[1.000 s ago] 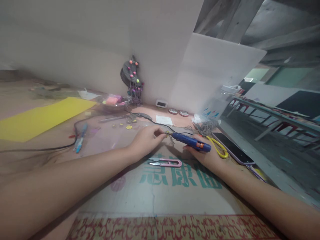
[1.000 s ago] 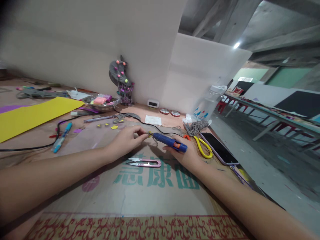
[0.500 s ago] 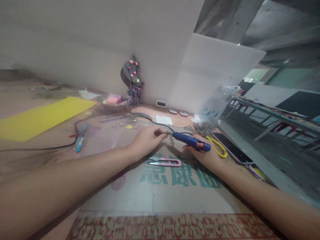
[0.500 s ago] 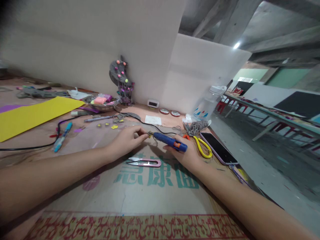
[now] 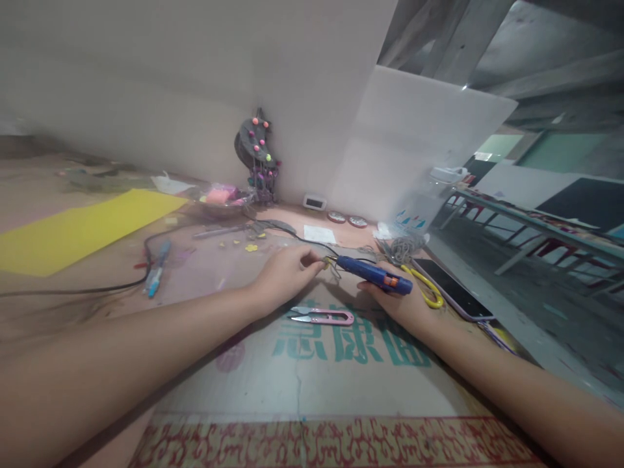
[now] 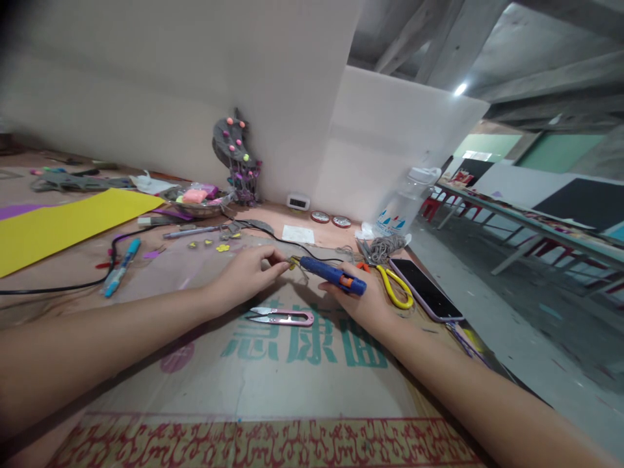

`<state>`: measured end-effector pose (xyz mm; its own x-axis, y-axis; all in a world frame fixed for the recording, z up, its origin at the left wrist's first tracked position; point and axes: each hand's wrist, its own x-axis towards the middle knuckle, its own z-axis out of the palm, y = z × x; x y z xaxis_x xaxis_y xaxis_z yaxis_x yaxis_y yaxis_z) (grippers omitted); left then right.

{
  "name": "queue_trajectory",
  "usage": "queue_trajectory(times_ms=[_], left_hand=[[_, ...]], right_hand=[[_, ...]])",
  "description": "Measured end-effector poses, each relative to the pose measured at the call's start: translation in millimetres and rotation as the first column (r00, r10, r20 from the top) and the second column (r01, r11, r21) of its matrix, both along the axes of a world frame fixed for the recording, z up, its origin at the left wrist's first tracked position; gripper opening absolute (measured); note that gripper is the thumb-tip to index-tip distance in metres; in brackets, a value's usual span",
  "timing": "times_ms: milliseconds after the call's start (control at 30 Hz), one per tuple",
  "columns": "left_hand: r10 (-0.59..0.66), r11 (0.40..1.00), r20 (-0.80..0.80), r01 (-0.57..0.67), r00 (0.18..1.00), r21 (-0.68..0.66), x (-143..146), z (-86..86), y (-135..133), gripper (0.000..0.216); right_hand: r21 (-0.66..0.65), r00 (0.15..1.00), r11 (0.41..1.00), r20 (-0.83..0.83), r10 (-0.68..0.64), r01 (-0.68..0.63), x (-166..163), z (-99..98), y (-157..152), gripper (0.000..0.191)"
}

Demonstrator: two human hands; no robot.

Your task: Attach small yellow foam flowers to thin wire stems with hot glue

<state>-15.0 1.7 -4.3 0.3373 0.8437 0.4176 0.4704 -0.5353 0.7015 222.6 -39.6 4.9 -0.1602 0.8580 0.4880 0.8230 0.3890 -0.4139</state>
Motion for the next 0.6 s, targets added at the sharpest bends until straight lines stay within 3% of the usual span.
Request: queue_trajectory(times_ms=[600], left_hand=[[0.028,0.999,0.013,-0.027,1.000,-0.029,0.9,1.5,-0.6,0.018]], right_hand=[[-0.001,0.998,0.999,0.042,0.046,-0.046,4.5,-3.2,2.5,0.023]])
